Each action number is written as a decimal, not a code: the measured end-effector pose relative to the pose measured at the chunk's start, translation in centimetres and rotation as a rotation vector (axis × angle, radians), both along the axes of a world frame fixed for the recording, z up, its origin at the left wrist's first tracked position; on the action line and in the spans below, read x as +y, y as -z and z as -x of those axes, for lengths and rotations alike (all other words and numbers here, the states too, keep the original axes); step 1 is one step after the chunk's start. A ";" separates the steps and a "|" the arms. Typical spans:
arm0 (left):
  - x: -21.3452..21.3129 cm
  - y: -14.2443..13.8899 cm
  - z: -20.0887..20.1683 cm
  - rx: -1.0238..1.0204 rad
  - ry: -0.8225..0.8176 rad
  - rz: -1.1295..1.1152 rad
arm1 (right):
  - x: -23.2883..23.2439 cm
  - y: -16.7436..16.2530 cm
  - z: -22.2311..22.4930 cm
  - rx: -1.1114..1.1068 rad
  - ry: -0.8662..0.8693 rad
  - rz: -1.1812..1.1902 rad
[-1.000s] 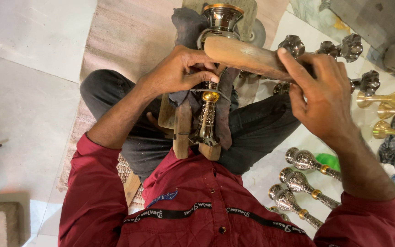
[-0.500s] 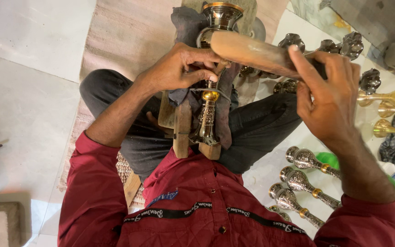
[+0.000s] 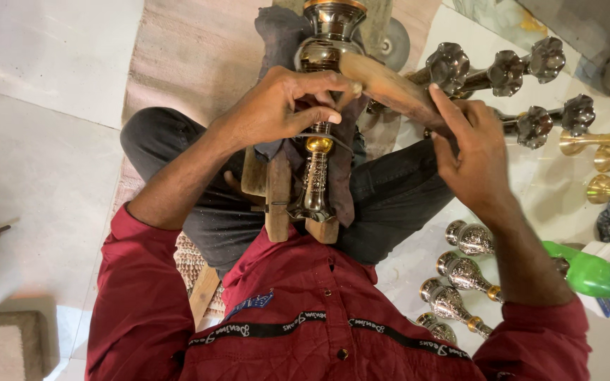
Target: The person sits cross-legged on the floor with a brass vase-like object held in a wooden fixture on their lap. They hold a small chisel against the brass surface and strike it with a wooden mallet, engraving decorative patterns, repositioning the chisel repeatedly across different areas of the object.
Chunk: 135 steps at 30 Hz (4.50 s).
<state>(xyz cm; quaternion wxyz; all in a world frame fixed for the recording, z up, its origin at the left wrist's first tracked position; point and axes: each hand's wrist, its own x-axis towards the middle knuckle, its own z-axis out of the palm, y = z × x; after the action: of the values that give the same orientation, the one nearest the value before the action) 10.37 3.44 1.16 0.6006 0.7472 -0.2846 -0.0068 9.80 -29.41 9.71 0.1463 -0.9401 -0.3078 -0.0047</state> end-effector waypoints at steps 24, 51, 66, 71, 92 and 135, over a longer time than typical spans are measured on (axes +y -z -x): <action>-0.3 -1.9 -1.2 -0.145 0.022 -0.154 | -0.2 3.0 0.0 0.113 0.087 -0.562; -1.4 -4.9 -0.5 -0.073 -0.039 -0.297 | 2.0 7.2 1.7 0.217 0.142 -0.518; -2.1 -4.4 -0.8 -0.125 -0.082 -0.366 | -0.1 6.9 0.8 0.194 0.195 -0.610; -2.1 -4.3 -1.1 -0.128 -0.067 -0.377 | -0.4 7.4 1.1 0.313 0.174 -0.705; -1.0 -4.6 -1.7 -0.053 -0.020 -0.184 | 4.0 4.9 2.4 0.393 0.248 -0.771; -5.2 -3.6 -5.1 -0.242 0.199 -0.749 | 9.7 3.5 5.1 0.333 0.413 -1.338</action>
<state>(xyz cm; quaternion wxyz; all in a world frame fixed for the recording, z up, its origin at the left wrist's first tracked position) 15.52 -1.81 4.75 0.2454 0.8784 -0.4021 -0.0803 4.68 -19.67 6.21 0.7323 -0.6761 -0.0284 -0.0765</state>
